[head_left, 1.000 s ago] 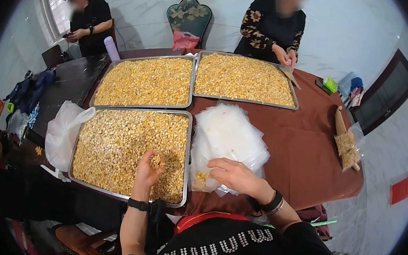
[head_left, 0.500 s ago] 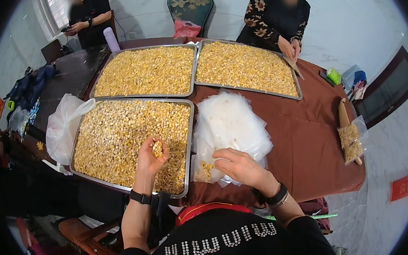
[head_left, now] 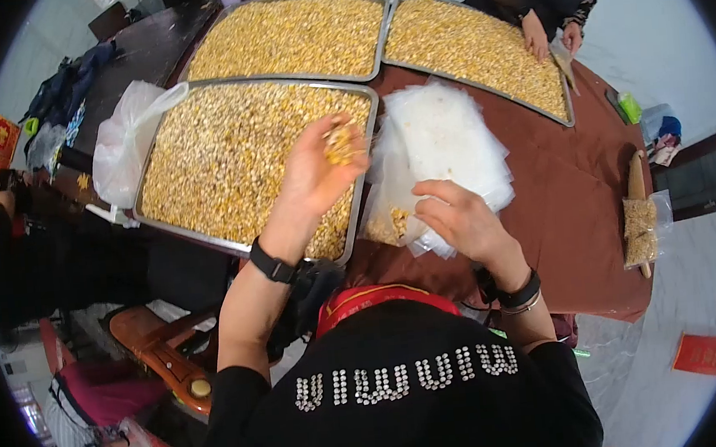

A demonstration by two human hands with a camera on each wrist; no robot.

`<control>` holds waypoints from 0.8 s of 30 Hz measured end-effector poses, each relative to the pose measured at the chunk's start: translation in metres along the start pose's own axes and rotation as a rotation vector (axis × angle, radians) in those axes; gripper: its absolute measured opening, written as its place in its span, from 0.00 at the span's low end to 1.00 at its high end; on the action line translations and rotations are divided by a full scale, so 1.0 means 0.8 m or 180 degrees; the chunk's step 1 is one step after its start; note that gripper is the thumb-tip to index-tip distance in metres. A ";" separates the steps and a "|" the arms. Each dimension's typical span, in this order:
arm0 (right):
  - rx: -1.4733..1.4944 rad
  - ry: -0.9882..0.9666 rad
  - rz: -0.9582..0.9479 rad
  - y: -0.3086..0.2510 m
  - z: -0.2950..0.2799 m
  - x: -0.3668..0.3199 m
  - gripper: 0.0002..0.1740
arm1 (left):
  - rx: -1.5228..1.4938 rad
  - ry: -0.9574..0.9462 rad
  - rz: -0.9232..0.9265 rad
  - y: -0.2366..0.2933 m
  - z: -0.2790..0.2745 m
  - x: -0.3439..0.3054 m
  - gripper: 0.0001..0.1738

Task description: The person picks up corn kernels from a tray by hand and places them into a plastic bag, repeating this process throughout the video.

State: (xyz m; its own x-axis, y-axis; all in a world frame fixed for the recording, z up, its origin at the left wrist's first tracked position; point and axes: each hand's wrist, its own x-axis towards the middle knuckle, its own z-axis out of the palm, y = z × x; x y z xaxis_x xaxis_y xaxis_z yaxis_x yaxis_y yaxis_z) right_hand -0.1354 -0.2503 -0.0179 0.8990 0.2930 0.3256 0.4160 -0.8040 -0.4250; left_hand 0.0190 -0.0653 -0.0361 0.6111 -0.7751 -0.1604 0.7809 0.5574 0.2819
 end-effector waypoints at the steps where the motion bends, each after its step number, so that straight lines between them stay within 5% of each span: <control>1: 0.0054 -0.0034 -0.0005 -0.002 0.001 -0.001 0.06 | 0.0057 -0.0134 -0.0074 -0.010 0.013 0.005 0.12; 9: -0.0115 0.0143 0.0035 -0.004 -0.003 -0.008 0.04 | 0.0910 0.0058 -0.0020 -0.074 0.049 0.006 0.09; 12: -0.0085 0.0242 0.0070 -0.001 -0.003 -0.010 0.05 | 0.1320 0.0682 -0.0022 -0.077 0.056 -0.005 0.08; 17: 0.0020 0.0316 0.0152 -0.001 0.002 -0.013 0.05 | 0.1647 0.0017 0.0226 -0.082 0.043 -0.011 0.08; 24: -0.0125 0.0271 0.0069 0.004 -0.003 -0.014 0.05 | 0.1547 -0.0056 0.0255 -0.084 0.033 -0.005 0.07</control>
State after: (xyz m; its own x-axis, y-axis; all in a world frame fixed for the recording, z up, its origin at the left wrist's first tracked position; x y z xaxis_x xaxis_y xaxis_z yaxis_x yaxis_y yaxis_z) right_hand -0.1445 -0.2576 -0.0210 0.8921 0.2315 0.3880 0.3893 -0.8298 -0.3999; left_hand -0.0398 -0.1074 -0.0293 0.6613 -0.7427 -0.1053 0.5784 0.4155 0.7021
